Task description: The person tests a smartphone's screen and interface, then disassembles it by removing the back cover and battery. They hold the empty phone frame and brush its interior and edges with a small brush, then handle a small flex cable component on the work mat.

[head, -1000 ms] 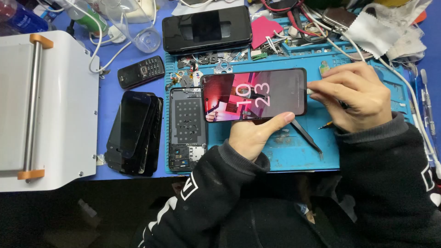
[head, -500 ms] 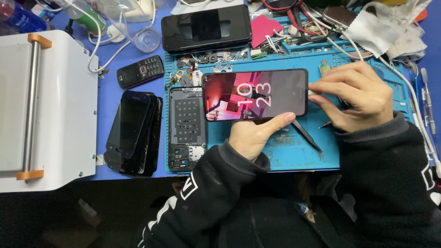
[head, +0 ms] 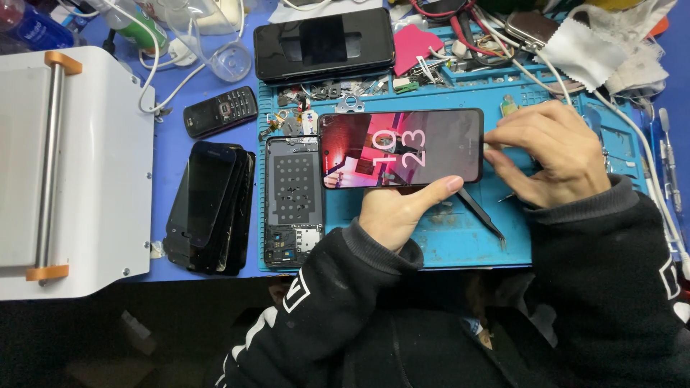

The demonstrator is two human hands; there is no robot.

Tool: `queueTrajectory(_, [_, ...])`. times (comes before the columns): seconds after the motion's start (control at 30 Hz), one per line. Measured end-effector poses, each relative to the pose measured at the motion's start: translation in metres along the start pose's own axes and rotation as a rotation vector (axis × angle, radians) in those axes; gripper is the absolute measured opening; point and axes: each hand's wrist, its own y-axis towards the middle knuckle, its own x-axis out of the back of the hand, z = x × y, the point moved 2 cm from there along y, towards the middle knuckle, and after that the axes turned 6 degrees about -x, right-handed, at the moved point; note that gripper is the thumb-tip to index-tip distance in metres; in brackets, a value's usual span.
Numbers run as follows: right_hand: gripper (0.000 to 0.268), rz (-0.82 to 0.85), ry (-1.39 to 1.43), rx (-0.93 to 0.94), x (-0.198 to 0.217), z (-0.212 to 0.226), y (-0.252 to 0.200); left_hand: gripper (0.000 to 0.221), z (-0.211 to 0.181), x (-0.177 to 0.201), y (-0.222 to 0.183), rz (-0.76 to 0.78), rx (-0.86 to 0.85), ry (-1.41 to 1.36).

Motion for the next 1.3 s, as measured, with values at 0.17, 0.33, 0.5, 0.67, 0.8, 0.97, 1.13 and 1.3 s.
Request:
queueTrajectory(0.17, [0.027,0.009,0.0,-0.019,-0.003,-0.003,-0.001,0.036,0.001,0.001,0.001,0.001,-0.01,0.03])
queueTrajectory(0.33, [0.026,0.018,0.017,-0.054,-0.004,-0.004,-0.002,0.035,-0.002,0.0,0.0,-0.004,-0.027,0.062])
queueTrajectory(0.5, [0.022,0.001,0.03,-0.126,-0.005,-0.013,-0.008,0.035,-0.004,-0.001,-0.001,-0.074,-0.004,-0.022])
queueTrajectory(0.67, [0.018,-0.016,0.059,-0.133,0.001,-0.003,-0.001,0.034,-0.008,-0.002,-0.001,-0.095,0.043,-0.079])
queueTrajectory(0.8, [0.024,-0.006,0.086,-0.119,0.002,-0.002,-0.002,0.032,-0.001,0.001,-0.001,-0.132,0.081,-0.111])
queueTrajectory(0.97, [0.035,-0.058,0.038,-0.086,0.006,0.007,0.004,0.032,0.003,0.003,0.0,-0.099,0.021,-0.187])
queueTrajectory(1.13, [0.044,-0.091,-0.038,-0.008,0.016,0.022,0.014,0.038,-0.001,0.001,0.0,-0.05,-0.007,-0.271])
queueTrajectory(1.3, [0.043,-0.138,-0.076,-0.005,0.018,0.018,0.009,0.041,-0.002,0.003,0.002,-0.11,0.044,-0.346])
